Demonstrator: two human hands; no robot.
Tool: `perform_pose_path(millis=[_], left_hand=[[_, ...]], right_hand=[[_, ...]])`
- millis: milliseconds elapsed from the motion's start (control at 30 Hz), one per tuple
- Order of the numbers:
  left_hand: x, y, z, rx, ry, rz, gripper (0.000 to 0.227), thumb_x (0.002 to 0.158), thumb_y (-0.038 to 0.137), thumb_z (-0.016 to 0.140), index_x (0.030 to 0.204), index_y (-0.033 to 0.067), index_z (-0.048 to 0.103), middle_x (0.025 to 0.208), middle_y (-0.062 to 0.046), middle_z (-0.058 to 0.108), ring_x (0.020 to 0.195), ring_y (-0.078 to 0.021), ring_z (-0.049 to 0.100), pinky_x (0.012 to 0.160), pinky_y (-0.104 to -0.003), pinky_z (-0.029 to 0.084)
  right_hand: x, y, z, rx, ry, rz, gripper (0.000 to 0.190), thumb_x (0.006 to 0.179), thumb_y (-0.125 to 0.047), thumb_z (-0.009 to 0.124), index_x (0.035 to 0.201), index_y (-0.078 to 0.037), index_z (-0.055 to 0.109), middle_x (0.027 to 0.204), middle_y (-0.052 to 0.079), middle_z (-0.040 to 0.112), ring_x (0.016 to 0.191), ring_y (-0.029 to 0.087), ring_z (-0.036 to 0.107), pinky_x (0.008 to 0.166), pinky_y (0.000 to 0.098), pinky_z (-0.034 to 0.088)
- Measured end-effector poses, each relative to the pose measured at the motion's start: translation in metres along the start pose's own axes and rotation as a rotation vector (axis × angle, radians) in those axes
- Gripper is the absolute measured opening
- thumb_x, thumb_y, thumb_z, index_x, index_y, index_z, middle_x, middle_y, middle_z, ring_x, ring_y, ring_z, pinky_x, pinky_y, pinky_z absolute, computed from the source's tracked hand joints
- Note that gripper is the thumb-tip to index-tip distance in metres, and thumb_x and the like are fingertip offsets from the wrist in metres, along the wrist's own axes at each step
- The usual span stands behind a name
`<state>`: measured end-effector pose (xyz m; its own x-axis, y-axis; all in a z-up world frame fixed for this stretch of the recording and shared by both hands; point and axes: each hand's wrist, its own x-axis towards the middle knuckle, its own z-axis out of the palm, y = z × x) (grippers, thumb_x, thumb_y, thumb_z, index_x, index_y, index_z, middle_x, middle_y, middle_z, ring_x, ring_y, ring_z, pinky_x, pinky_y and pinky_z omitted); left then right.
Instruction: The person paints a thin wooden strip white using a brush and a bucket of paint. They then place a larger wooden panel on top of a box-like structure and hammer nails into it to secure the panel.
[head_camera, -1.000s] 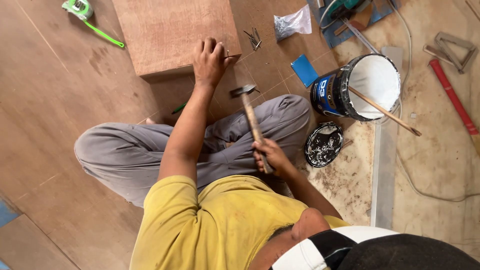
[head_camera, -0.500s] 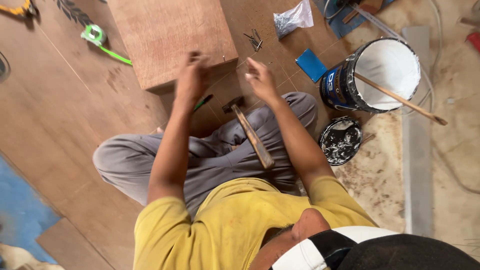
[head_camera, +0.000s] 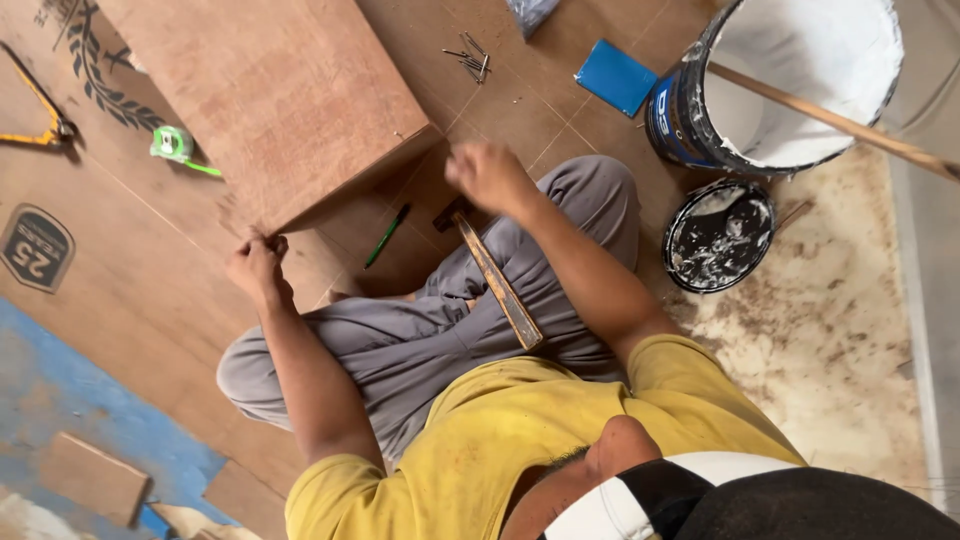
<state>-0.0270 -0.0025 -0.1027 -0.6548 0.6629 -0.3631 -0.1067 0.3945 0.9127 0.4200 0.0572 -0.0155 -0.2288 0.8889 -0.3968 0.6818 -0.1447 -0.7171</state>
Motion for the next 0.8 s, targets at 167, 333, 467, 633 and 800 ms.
perform_pose_path(millis=[167,333,467,633,800], left_hand=[[-0.048,0.047,0.03,0.126,0.033,0.144,0.027,0.095,0.013,0.081,0.084,-0.0103,0.074,0.071,-0.01,0.071,0.059,-0.0126,0.065,0.052,-0.023,0.053],[-0.055,0.053,0.038,0.17,0.063,0.223,0.022,0.091,0.009,0.084,0.087,-0.0107,0.076,0.069,-0.01,0.071,0.056,-0.0124,0.065,0.05,-0.023,0.053],[-0.056,0.05,0.039,0.256,0.108,0.239,0.022,0.094,0.01,0.082,0.087,-0.0097,0.075,0.067,-0.009,0.069,0.053,-0.0117,0.061,0.047,-0.024,0.049],[-0.045,0.04,0.033,0.16,0.089,0.21,0.024,0.094,0.007,0.082,0.082,-0.0109,0.071,0.069,-0.01,0.07,0.056,-0.0126,0.065,0.05,-0.025,0.053],[-0.046,0.046,0.035,0.204,0.098,0.206,0.02,0.091,0.005,0.083,0.084,-0.0105,0.073,0.071,-0.011,0.071,0.059,-0.0134,0.067,0.053,-0.025,0.055]], right_hand=[[-0.058,0.003,0.05,-0.529,-0.216,-0.175,0.056,0.067,-0.051,0.08,0.088,0.0,0.072,0.089,0.022,0.07,0.085,0.037,0.07,0.074,0.047,0.058],[-0.031,0.067,0.079,-0.443,-0.194,-0.146,0.046,0.068,-0.031,0.08,0.098,0.002,0.067,0.087,0.019,0.072,0.078,0.032,0.07,0.069,0.0447,0.059],[-0.037,0.054,0.029,0.575,-0.192,0.148,0.048,0.086,-0.012,0.068,0.126,0.001,0.045,0.088,0.017,0.069,0.059,0.022,0.067,0.047,0.0361,0.055],[-0.023,0.06,0.019,1.25,0.165,0.167,0.038,0.102,-0.007,0.056,0.136,0.002,0.041,0.094,0.012,0.067,0.053,0.013,0.063,0.041,0.0294,0.054],[-0.011,0.045,0.011,1.254,0.067,0.144,0.055,0.102,-0.009,0.052,0.152,-0.003,0.03,0.087,0.011,0.066,0.045,0.011,0.059,0.035,0.0274,0.051]])
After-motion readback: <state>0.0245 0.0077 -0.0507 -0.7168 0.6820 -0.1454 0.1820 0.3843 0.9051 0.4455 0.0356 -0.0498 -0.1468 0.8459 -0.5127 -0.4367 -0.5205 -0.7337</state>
